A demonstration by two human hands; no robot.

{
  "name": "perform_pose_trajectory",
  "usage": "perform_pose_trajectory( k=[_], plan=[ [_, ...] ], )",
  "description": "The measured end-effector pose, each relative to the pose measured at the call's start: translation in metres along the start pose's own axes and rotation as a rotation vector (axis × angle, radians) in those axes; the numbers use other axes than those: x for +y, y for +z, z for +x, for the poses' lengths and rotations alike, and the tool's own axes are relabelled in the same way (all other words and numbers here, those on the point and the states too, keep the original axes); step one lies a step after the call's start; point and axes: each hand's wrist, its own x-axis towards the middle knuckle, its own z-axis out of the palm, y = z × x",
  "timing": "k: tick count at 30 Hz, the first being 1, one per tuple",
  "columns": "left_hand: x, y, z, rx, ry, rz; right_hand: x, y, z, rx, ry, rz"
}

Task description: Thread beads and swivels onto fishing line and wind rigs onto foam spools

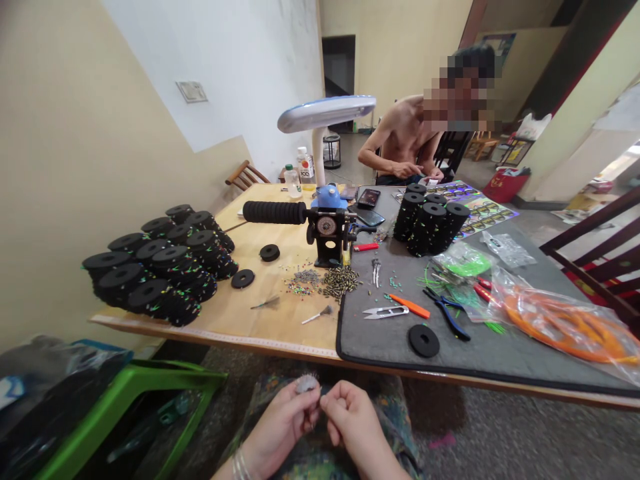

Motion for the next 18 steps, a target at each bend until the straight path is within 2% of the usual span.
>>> perform_pose_trajectory(
  k=[18],
  plan=[
    [-0.0007, -0.0015, 0.0009, -0.013, -0.006, 0.043, 0.0025, -0.0028, 0.0002, 0.013, -0.028, 0.021]
  ],
)
